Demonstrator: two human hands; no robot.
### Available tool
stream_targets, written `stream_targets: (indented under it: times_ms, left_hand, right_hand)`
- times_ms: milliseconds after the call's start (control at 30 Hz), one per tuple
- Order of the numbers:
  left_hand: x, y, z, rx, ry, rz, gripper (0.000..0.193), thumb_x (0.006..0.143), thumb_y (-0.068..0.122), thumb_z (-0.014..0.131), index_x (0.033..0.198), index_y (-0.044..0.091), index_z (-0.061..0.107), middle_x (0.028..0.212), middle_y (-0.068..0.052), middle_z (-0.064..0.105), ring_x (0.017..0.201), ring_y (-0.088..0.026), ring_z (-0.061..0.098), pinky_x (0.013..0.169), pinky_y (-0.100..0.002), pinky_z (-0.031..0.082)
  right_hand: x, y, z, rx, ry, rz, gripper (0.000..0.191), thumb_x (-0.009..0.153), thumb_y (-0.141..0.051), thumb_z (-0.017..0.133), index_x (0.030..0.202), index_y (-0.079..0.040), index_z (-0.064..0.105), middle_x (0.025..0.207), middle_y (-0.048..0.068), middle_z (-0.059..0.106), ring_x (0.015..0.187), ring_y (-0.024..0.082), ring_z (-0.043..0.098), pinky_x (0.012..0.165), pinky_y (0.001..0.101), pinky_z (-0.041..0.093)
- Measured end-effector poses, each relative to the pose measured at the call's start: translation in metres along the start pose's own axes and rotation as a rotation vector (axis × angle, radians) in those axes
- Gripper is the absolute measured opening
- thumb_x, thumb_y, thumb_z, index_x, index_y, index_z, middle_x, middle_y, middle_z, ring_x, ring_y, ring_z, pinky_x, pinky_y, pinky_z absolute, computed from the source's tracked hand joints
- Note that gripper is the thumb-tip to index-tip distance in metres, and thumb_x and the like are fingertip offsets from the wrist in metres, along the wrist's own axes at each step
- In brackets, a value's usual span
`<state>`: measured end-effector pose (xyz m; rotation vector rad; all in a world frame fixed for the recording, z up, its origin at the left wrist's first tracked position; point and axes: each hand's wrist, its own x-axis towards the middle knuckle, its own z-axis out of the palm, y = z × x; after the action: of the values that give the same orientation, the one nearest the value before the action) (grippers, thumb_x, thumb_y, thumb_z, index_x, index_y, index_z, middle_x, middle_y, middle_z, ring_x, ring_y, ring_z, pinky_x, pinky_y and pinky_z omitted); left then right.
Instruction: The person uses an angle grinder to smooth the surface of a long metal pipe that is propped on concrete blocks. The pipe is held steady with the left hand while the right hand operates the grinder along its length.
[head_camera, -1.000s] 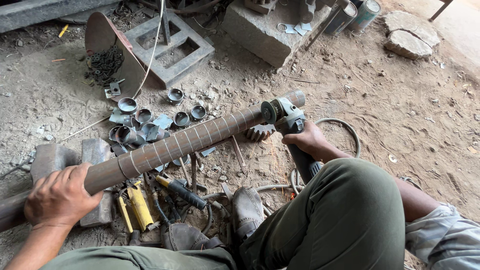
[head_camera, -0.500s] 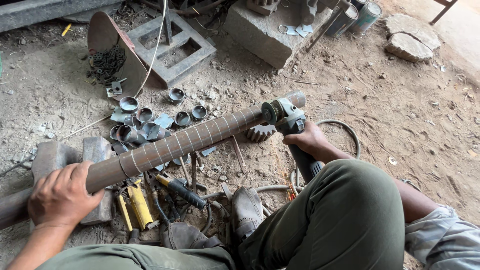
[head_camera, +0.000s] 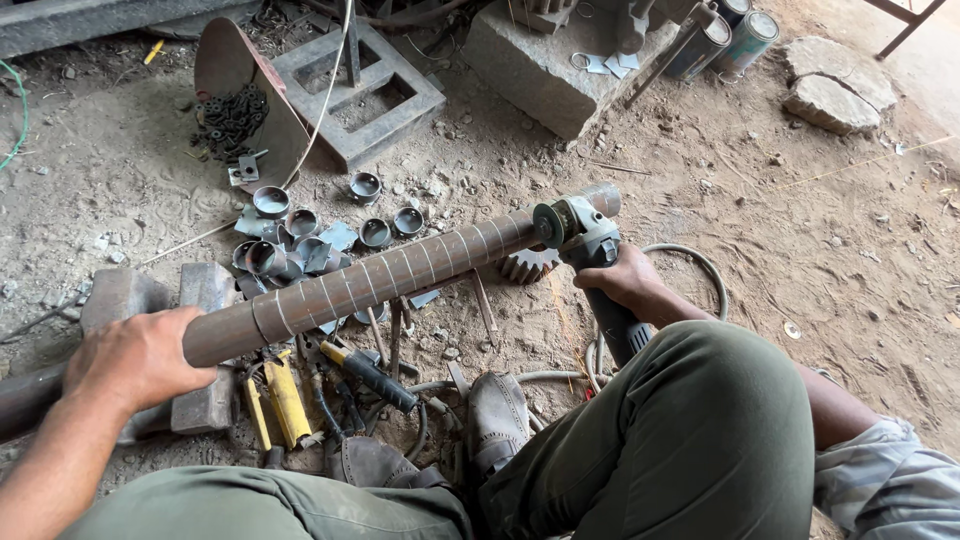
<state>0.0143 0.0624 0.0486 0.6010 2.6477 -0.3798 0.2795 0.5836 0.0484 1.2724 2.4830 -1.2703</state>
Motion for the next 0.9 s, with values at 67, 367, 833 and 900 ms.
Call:
stream_targets:
  times_ms: [67, 367, 833, 900]
  left_hand:
    - [0.000, -0.001, 0.001, 0.011, -0.013, -0.004, 0.084, 0.066, 0.059, 0.086, 0.142, 0.039, 0.058, 0.124, 0.000, 0.077, 0.115, -0.025, 0.074, 0.104, -0.041, 0.059]
    - [0.008, -0.008, 0.026, 0.048, 0.102, 0.033, 0.093, 0.065, 0.068, 0.085, 0.145, 0.033, 0.053, 0.128, 0.002, 0.073, 0.111, -0.023, 0.075, 0.104, -0.042, 0.059]
    - [0.006, -0.010, 0.047, 0.081, 0.361, 0.087, 0.086, 0.062, 0.064, 0.086, 0.135, 0.027, 0.060, 0.118, 0.002, 0.075, 0.107, -0.019, 0.074, 0.098, -0.039, 0.061]
    - [0.004, -0.010, 0.048, 0.078, 0.411, 0.097, 0.085, 0.060, 0.062, 0.088, 0.132, 0.026, 0.062, 0.115, 0.001, 0.076, 0.105, -0.019, 0.075, 0.097, -0.039, 0.061]
  right_hand:
    - [0.001, 0.002, 0.001, -0.005, -0.009, -0.032, 0.056, 0.061, -0.028, 0.082, 0.104, 0.007, 0.071, 0.086, 0.019, 0.075, 0.069, 0.026, 0.073, 0.064, 0.0376, 0.060]
    - [0.009, 0.005, 0.001, 0.000, -0.002, 0.021, 0.056, 0.061, -0.027, 0.082, 0.106, 0.004, 0.070, 0.087, 0.017, 0.075, 0.071, 0.026, 0.073, 0.069, 0.0391, 0.061]
    - [0.007, 0.005, 0.001, 0.006, -0.008, -0.019, 0.055, 0.062, -0.028, 0.082, 0.103, 0.006, 0.071, 0.086, 0.018, 0.075, 0.070, 0.025, 0.073, 0.067, 0.0378, 0.060]
    - [0.006, 0.004, 0.002, 0.008, -0.005, -0.023, 0.055, 0.062, -0.028, 0.082, 0.103, 0.007, 0.072, 0.086, 0.018, 0.075, 0.070, 0.026, 0.073, 0.067, 0.0380, 0.060]
